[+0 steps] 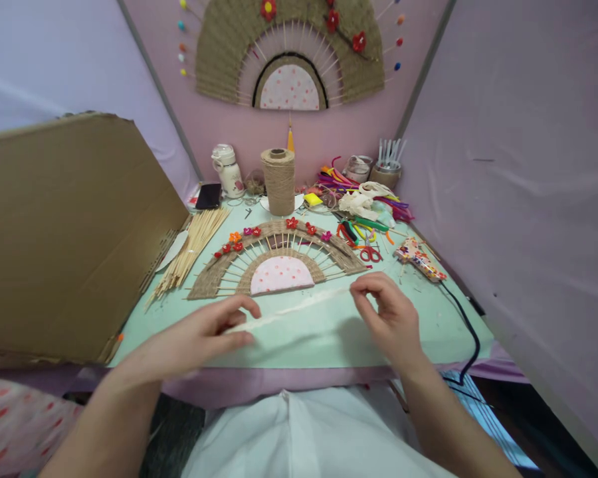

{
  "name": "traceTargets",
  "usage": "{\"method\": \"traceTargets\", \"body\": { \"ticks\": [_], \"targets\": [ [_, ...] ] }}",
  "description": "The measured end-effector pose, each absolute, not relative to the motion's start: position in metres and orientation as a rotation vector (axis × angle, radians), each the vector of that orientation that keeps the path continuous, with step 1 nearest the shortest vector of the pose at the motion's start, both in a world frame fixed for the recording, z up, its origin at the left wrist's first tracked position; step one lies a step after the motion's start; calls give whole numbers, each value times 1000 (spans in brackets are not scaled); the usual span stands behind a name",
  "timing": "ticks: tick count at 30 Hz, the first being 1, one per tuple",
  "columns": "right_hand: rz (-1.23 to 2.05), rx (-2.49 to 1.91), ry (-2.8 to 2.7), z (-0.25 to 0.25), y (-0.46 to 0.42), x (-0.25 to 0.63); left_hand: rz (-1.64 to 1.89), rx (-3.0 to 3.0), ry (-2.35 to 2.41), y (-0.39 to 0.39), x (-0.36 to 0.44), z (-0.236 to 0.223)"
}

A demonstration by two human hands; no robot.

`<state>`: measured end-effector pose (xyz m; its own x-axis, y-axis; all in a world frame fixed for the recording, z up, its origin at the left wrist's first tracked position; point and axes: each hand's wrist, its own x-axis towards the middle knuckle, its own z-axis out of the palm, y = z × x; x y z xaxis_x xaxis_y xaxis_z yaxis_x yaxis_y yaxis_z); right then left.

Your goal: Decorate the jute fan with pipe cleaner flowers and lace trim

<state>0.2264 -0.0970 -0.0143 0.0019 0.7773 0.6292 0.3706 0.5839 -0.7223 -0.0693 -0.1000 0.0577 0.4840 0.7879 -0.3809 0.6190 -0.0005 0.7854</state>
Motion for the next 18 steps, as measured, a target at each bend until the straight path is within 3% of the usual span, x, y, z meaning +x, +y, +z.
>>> {"method": "traceTargets", "body": {
  "ticks": [3,6,9,13,18],
  "targets": [
    [413,-1063,-1563,-14,-93,234,98,1932,1358,-104,-97,74],
    [629,-1121,-1774,-13,-89,230,-73,2004,1409,-106,-106,71],
    [843,-1127,-1992,-12,-85,219,137,2125,1491,-92,-90,61],
    [843,-1106,-2119,-19,-77,205,544,2305,1386,-33,-40,46],
    [800,-1100,-2192,-34,-70,197,481,2540,1283,47,12,17]
  ]
}}
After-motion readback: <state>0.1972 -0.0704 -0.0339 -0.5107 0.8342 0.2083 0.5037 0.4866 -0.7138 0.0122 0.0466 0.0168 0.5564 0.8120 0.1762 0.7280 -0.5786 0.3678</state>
